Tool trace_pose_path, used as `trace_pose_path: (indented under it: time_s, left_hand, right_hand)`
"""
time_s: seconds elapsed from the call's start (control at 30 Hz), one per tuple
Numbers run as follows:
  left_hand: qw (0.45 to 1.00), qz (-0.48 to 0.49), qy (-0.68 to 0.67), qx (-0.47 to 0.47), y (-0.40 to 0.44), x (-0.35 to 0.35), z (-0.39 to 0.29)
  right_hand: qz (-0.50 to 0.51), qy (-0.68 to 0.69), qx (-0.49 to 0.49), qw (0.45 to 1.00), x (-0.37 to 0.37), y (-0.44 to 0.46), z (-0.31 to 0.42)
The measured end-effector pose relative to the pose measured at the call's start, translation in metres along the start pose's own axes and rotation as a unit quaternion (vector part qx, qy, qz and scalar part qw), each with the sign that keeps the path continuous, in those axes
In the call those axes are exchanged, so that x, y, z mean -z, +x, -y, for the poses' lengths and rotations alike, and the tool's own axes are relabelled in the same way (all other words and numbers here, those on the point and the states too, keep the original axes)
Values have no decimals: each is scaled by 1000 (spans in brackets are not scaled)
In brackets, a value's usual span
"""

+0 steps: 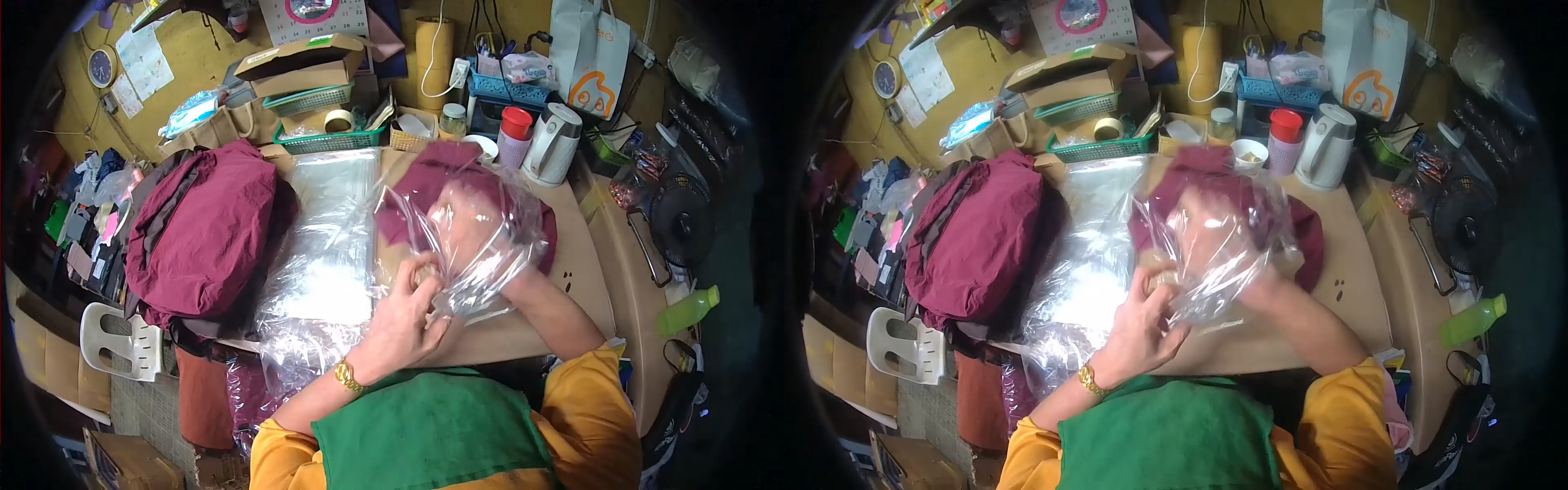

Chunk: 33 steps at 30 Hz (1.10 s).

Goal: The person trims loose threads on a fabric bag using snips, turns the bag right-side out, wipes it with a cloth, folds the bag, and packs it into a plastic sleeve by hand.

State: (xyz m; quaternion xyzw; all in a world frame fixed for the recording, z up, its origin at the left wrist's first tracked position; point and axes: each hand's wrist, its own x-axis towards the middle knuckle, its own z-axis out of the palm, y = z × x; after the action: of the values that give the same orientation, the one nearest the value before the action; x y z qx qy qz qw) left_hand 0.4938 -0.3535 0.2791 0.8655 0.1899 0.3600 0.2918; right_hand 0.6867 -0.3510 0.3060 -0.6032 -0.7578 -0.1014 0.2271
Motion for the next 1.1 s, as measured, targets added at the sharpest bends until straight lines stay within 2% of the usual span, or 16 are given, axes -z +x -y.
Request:
trace_pose_path:
  time_s: [0.03, 0.1, 0.13, 0.17, 0.23, 0.33, 0.4, 0.5, 0.53, 0.6, 0.67, 0.7, 0.77, 0.9, 1.0, 1.1]
  left_hand:
    - [1000, 8, -11, 6, 3, -1, -1]
    - [999, 22, -26, 8, 5, -2, -4]
    - [997, 67, -26, -3, 3, -3, -8]
    - [994, 110, -25, -12, 3, -3, -11]
    - [963, 228, -144, -32, 6, -13, -15]
    - [904, 366, -165, -144, 1, -34, -19]
    - [940, 296, -75, -155, 21, -26, -19]
    - [945, 316, 85, 9, 80, -5, -23]
    - [972, 209, 86, -57, 81, -32, 10]
    - [967, 221, 129, -21, 80, -79, 49]
    - [895, 413, 171, 4, 82, -120, 77]
    - [896, 425, 129, -2, 76, -132, 73]
    - [955, 288, 25, -64, 59, -166, 67]
    - [921, 232, -224, -220, 66, -137, -35]
    - [886, 329, -239, -223, 57, -101, -75]
    - [899, 242, -274, -242, 44, -64, -59]
  right_hand:
    - [152, 175, 15, 973, -4, -11, -4]
    - [297, 564, 6, 770, -47, -36, -32]
    - [361, 382, -12, 851, -84, -27, -55]
    - [361, 381, -16, 851, -83, -21, -54]
    - [174, 99, 52, 978, -84, -11, -46]
    - [245, -44, -67, 966, -137, -34, -35]
    - [238, 61, -35, 969, -172, -55, -26]
    - [259, 137, -10, 956, -166, -61, -13]
    - [260, 145, -10, 955, -163, -61, -13]
    - [257, 155, -16, 954, -157, -59, -16]
    - [257, 164, -22, 952, -152, -60, -19]
    - [258, 168, -24, 951, -149, -61, -22]
    - [266, 175, -28, 948, -142, -62, -26]
    - [292, 186, -34, 937, -130, -66, -34]
    - [309, 200, -51, 928, -116, -70, -50]
    - [308, 198, -79, 927, -99, -71, -67]
